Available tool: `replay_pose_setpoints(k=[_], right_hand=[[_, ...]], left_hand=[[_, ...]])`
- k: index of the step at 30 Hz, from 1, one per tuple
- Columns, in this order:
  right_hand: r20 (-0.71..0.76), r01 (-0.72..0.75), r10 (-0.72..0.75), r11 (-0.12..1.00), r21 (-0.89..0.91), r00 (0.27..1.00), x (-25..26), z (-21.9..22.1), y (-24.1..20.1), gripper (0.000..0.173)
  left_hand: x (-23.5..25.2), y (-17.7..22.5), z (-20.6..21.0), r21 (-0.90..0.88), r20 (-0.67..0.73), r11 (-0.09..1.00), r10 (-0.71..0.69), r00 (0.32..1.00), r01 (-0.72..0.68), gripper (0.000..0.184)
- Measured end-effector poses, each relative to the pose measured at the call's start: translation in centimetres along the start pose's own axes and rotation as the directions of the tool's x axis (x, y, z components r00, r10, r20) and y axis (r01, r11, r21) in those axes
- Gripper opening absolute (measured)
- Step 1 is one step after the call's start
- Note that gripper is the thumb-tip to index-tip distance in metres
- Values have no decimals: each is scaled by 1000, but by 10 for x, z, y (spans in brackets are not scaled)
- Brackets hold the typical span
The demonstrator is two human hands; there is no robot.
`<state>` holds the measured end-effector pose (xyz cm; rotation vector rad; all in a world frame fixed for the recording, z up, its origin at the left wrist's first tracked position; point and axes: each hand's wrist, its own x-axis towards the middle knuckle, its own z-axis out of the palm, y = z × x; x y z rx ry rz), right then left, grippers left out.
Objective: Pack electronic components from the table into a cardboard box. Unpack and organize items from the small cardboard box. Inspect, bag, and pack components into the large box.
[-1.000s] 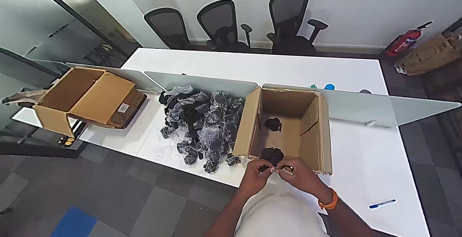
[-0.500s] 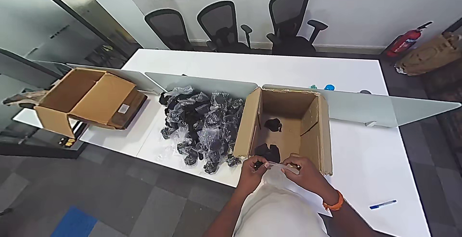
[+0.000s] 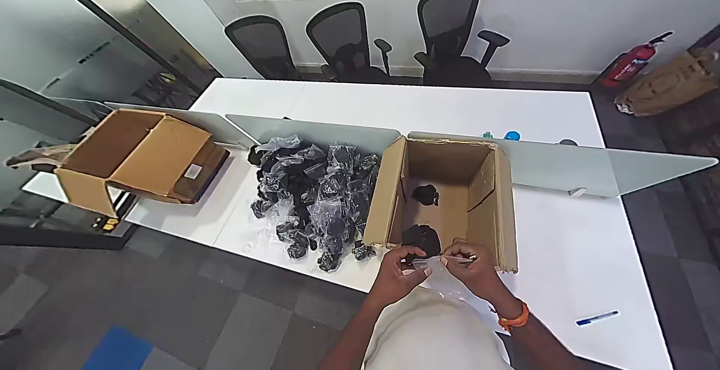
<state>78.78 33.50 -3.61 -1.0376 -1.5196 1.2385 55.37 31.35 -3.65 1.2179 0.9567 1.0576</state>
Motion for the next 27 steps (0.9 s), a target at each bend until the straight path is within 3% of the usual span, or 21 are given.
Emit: replay_pose_setpoints(k=[3,5,21,27], right_hand=[[48,2,-1,1000,-7,999,1,2,-2,7],[54,2,-2,1000,-9,999,2,3,-1,7],[-4,-13,13,997,74,1000,-3,13,10,5],[21,0,0,999,42,1000,-5,15,12,5]], left_hand=[[2,-1,1,125,25,992,34,999,-37,14],[4,-1,1,155,35,987,27,999,-32,11],[7,-3,1,297,108,952,41,993,-72,14],[6,1,2,270,120,961,22,993,-54,15]])
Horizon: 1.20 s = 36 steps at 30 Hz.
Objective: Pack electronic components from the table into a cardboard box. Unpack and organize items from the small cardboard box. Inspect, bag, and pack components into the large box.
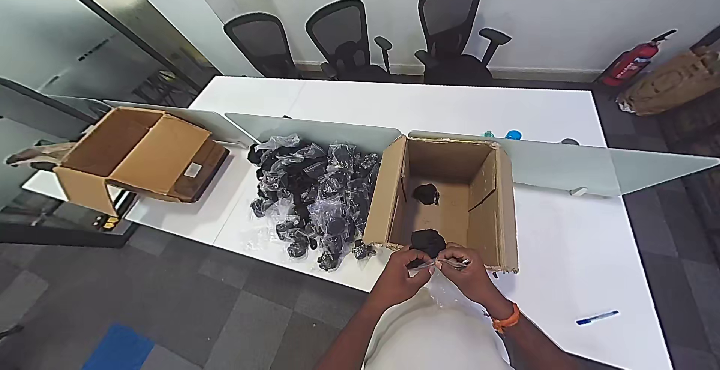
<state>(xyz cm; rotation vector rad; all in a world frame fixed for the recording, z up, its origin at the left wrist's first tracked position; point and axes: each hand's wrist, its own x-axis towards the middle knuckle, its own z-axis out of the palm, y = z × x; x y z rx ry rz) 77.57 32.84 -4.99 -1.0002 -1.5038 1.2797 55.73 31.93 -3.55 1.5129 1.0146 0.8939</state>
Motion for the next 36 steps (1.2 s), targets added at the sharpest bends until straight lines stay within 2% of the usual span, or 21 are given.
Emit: replay_pose_setpoints(k=[7,11,16,20,25,31,36], right_hand=[[33,-49,49,999,-20,998,-2,2,1,7],[-4,-79,79,997,1,997,-5,-6,2,17],[-64,-4,5,1000,21,998,-10,-13,11,8],[0,-21,21,999,-24,1000,-7,-14,8,13],[76,-46,48,999,-17,996,-6,-9,3,11],[56,-68,68,998,-1,996,-5,-7,-1,9],[3,-21,21,1000,20,1000,-5,-7,1,6]], left_hand=[[0,-5,1,109,-14,994,8,1000,-6,18],[-1,-8,0,193,-57,981,1,998,10,21],[-4,-7,-5,138,-31,990,-11,999,15,19],[-4,-2,-8,136,24,991,9,1000,-12,23],[1,-1,-5,168,28,985,30,999,-34,18],[2,0,-5,148,42,989,9,999,-15,19],[2,-1,-6,103,57,995,2,998,-8,18]])
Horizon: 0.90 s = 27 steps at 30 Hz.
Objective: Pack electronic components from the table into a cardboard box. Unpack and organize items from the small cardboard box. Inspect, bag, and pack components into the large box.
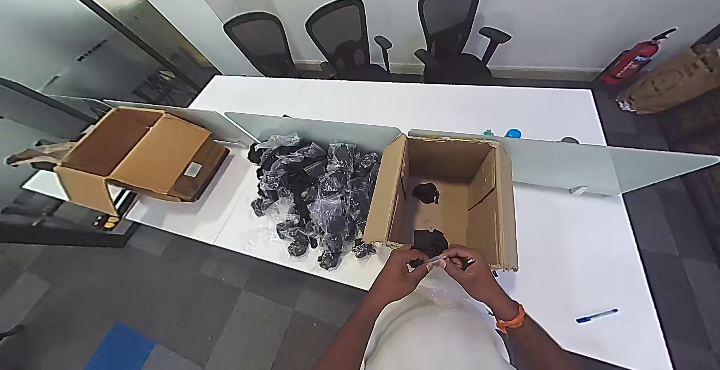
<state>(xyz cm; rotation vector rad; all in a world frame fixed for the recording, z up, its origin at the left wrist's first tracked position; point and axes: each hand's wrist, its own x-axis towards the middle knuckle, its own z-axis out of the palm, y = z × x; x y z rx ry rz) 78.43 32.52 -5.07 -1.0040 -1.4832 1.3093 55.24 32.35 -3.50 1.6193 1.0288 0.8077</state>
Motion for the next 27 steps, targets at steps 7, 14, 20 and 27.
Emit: replay_pose_setpoints(k=[7,14,20,27], right_hand=[[-18,5,-4,998,68,1000,-1,5,-1,5],[-7,-7,8,996,86,1000,0,3,-1,7],[-7,-18,19,998,64,1000,0,2,-2,10],[-4,-17,18,997,74,1000,0,1,-1,9]], left_hand=[[1,1,-3,-29,34,1000,2,999,-1,18],[0,0,-1,-49,-8,999,3,1000,-3,18],[-1,0,1,-54,-38,998,15,999,-17,19],[0,-1,1,-37,-41,999,23,999,-24,17]])
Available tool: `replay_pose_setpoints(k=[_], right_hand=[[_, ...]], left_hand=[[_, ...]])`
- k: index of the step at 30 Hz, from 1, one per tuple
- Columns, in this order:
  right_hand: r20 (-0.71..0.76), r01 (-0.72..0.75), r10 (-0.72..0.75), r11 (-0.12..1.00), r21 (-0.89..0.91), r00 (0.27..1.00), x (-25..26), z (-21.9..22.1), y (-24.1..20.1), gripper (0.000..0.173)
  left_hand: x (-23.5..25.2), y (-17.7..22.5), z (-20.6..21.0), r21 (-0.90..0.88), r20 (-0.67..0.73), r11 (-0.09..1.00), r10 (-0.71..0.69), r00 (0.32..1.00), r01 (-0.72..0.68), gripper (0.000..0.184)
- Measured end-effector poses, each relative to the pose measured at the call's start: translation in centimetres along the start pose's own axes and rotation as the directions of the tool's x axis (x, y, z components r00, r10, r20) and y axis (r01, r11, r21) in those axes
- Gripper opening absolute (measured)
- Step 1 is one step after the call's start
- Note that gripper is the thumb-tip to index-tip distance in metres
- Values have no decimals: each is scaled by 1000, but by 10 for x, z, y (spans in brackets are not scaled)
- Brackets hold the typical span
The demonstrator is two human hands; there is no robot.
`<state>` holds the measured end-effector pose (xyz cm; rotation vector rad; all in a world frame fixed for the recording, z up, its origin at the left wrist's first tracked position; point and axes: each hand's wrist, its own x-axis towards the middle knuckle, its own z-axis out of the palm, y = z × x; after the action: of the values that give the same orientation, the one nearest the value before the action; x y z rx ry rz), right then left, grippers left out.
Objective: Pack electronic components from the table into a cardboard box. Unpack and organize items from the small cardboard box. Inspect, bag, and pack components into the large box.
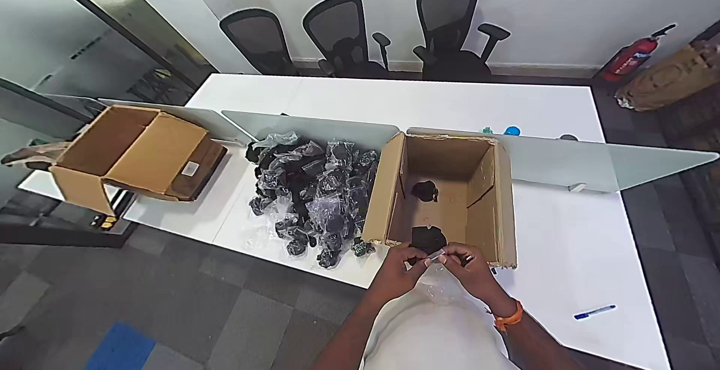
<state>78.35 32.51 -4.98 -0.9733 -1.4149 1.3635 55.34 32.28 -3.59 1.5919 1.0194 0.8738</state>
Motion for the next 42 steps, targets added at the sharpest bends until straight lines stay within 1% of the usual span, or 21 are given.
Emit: replay_pose_setpoints(k=[5,9,11,15,20,23,27,30,32,34,36,39,41,42], right_hand=[[-2,37,-37,999,-2,999,1,3,-1,6],[-6,62,-63,998,-29,998,0,5,1,7],[-17,64,-64,997,-44,998,0,7,1,7],[-34,46,-48,997,-62,998,0,9,2,7],[-30,25,-27,998,-62,999,0,7,3,10],[-48,36,-40,996,-87,998,-1,7,5,12],[-29,83,-86,992,-91,996,-1,7,2,12],[-35,88,-91,992,-91,995,-1,10,1,12],[-32,73,-76,994,-82,997,-1,12,1,10],[-21,52,-54,996,-77,998,-1,13,1,9],[-36,46,-49,995,-85,998,-2,13,2,9],[-103,49,-56,996,-68,993,-2,12,3,8],[-138,31,-40,997,-67,990,0,9,1,7],[-131,18,-26,998,-64,991,0,7,1,7]], left_hand=[[2,4,2,-25,12,1000,-2,1000,2,16],[6,3,3,7,14,1000,15,1000,-16,16],[6,5,4,21,17,1000,3,1000,-3,15],[7,6,6,87,12,996,-37,999,35,16],[6,4,6,165,5,986,-40,999,39,18],[6,5,7,162,16,987,-27,1000,24,18],[6,5,7,144,15,990,4,1000,-6,20],[6,4,9,145,-31,989,33,999,-28,18],[5,2,11,149,-81,987,73,994,-60,15],[5,1,12,156,-103,986,83,991,-66,14],[4,1,10,150,-69,988,47,996,-36,17],[4,2,5,156,-2,988,-17,1000,17,21],[3,1,2,183,9,982,-40,999,38,22],[2,-1,2,188,2,981,-40,999,38,21]])
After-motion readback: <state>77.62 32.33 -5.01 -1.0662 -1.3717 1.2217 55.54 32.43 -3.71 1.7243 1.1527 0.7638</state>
